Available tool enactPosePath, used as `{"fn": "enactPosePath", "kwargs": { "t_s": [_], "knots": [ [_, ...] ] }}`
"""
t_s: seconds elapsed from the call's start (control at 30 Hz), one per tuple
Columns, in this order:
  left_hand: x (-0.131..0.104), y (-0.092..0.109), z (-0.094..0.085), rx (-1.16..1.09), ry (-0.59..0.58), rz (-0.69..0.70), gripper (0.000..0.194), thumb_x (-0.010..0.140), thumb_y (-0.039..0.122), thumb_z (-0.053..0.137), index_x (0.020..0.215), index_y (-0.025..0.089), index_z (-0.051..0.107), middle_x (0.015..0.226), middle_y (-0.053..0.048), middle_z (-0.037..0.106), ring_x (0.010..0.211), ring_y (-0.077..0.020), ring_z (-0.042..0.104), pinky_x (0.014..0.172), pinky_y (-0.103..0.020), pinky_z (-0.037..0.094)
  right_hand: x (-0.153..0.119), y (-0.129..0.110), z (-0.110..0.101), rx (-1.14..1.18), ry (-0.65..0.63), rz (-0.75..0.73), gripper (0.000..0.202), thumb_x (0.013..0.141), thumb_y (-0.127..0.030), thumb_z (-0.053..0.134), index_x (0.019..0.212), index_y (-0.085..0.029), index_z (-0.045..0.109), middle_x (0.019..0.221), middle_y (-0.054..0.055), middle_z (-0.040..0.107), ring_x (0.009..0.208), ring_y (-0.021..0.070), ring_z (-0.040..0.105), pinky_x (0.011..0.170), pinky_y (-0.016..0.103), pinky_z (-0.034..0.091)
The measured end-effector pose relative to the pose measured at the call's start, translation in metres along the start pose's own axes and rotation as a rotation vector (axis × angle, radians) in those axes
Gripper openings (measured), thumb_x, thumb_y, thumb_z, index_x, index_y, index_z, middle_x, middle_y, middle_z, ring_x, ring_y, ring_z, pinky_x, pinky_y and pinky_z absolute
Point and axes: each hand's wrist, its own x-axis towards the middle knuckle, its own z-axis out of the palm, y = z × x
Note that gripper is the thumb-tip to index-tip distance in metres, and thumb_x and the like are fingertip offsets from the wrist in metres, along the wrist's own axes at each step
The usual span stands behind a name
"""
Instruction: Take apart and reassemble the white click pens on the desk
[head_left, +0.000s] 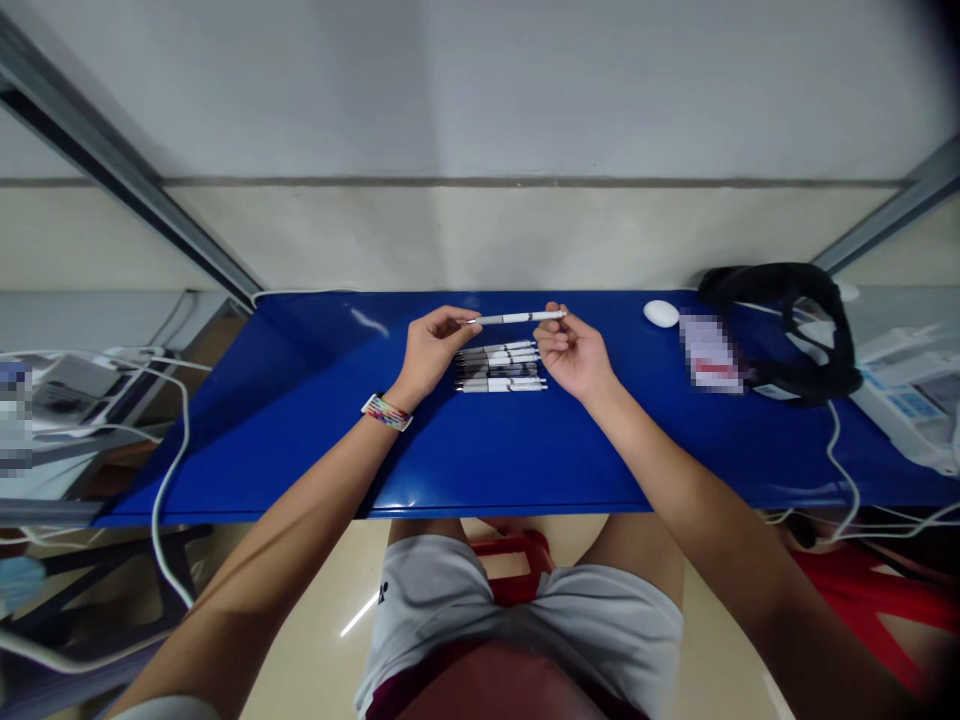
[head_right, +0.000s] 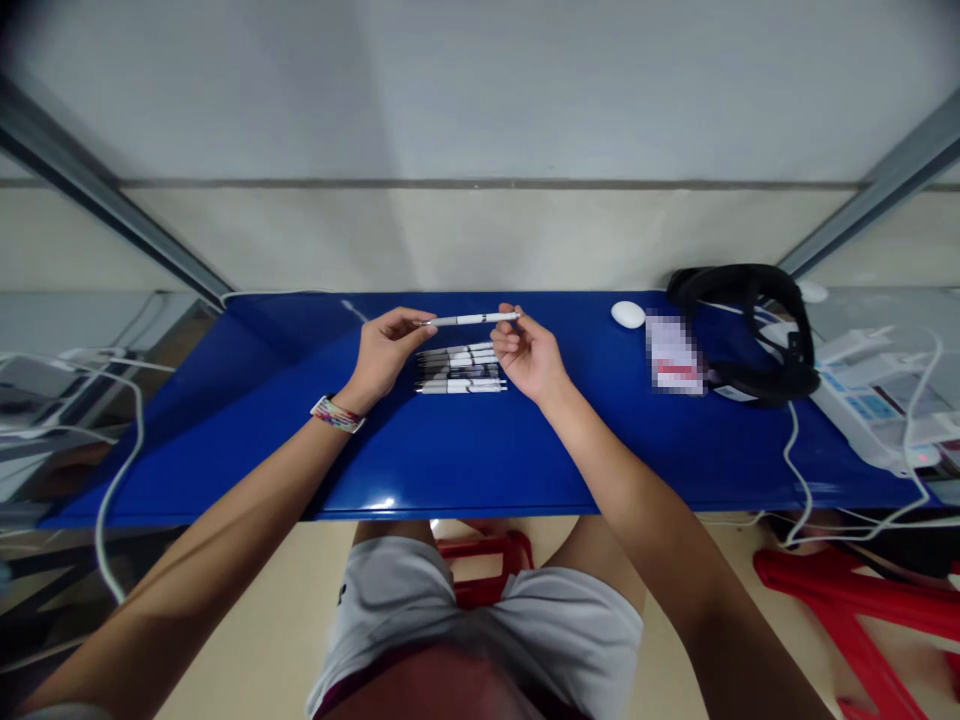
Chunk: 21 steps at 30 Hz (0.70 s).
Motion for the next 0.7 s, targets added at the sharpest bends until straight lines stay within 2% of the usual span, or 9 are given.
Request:
{"fn": "enactPosePath", "kwargs": {
  "t_s": [0.33, 0.47, 0.7],
  "knots": [
    [0.0001, 0.0017, 0.0005, 0.004, 0.005, 0.007, 0.027, 0.083, 0.042, 0.091, 0.101, 0.023, 0.084, 0.095, -0.005, 0.082, 0.086, -0.0197, 0.073, 0.084, -0.037, 0.059, 0.0008, 0.0023, -0.0012, -0.007, 0.001, -0.052, 0.024, 0.098, -0.050, 0.073, 0.100, -0.026, 0.071, 0.076, 0.000, 0.058, 0.069, 0.0151, 0.053, 0.064, 0.029, 0.053],
    [0.0004, 0.0004, 0.0005, -0.002, 0.012, 0.010, 0.027, 0.083, 0.042, 0.091, 0.101, 0.023, 0.084, 0.095, -0.005, 0.082, 0.087, -0.0197, 0.073, 0.086, -0.037, 0.059, 0.0013, 0.0036, -0.0020, 0.040, -0.018, -0.054, 0.029, 0.100, -0.053, 0.070, 0.109, -0.026, 0.073, 0.081, 0.001, 0.062, 0.072, 0.0153, 0.056, 0.067, 0.029, 0.056],
    [0.0008, 0.0002, 0.0003, -0.003, 0.018, 0.012, 0.026, 0.083, 0.040, 0.091, 0.101, 0.023, 0.084, 0.096, -0.005, 0.082, 0.088, -0.0198, 0.074, 0.086, -0.037, 0.059, -0.0005, 0.0023, -0.0019, 0.075, -0.018, -0.021, 0.016, 0.098, -0.039, 0.070, 0.107, -0.026, 0.073, 0.081, 0.001, 0.061, 0.073, 0.0162, 0.056, 0.071, 0.032, 0.057]
  ]
}}
